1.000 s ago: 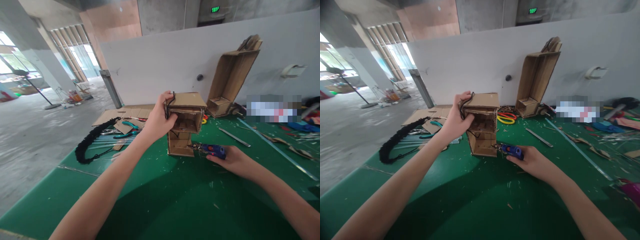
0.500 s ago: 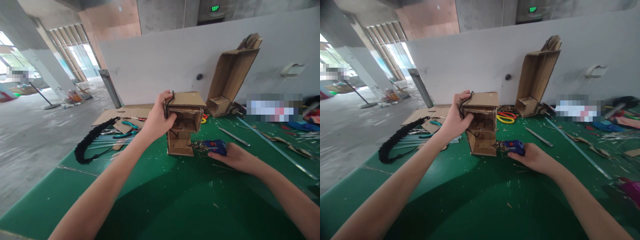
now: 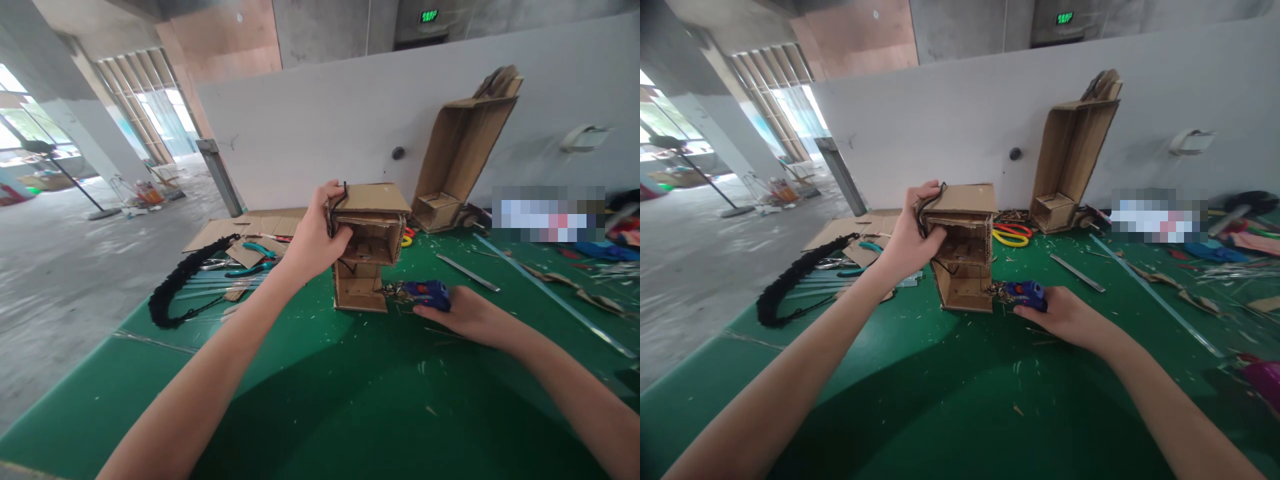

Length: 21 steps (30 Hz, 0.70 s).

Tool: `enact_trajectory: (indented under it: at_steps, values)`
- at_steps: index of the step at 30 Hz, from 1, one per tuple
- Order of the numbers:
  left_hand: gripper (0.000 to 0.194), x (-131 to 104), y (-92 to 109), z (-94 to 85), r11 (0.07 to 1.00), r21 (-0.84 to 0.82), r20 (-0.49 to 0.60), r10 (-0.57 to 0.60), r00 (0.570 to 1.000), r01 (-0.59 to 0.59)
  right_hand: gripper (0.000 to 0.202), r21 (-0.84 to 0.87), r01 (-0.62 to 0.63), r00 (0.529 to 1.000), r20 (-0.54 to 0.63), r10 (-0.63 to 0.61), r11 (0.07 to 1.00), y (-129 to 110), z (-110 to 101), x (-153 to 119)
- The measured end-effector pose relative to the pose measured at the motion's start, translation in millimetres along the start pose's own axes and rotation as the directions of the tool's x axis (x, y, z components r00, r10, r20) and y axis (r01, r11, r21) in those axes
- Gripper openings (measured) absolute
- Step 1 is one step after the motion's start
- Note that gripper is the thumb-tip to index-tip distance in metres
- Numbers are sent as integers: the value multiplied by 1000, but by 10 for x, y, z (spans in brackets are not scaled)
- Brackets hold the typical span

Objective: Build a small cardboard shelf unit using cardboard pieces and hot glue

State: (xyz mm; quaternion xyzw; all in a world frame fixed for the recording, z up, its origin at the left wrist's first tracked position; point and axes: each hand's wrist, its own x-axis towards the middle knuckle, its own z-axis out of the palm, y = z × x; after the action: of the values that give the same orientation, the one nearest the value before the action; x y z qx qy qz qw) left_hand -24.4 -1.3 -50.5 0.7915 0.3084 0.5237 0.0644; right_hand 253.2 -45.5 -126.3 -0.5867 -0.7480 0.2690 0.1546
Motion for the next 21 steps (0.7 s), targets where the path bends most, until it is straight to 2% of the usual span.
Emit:
enact_trajectory:
  at_steps: [7,12,21]
  values:
    - [52,0,4,0,1000,4,2,-17,1000,17,44,41,39,999,8,-40,998,48,9,1]
    - [53,-1,1,4,1000,-1,-3,-20,1000,20,45,28,22,1000,5,-23,999,12,17,-5]
    - [54,-4,-3,-5,1000,-7,-1,-3,1000,3,37,87,52,999,11,-53,995,69,22,-9]
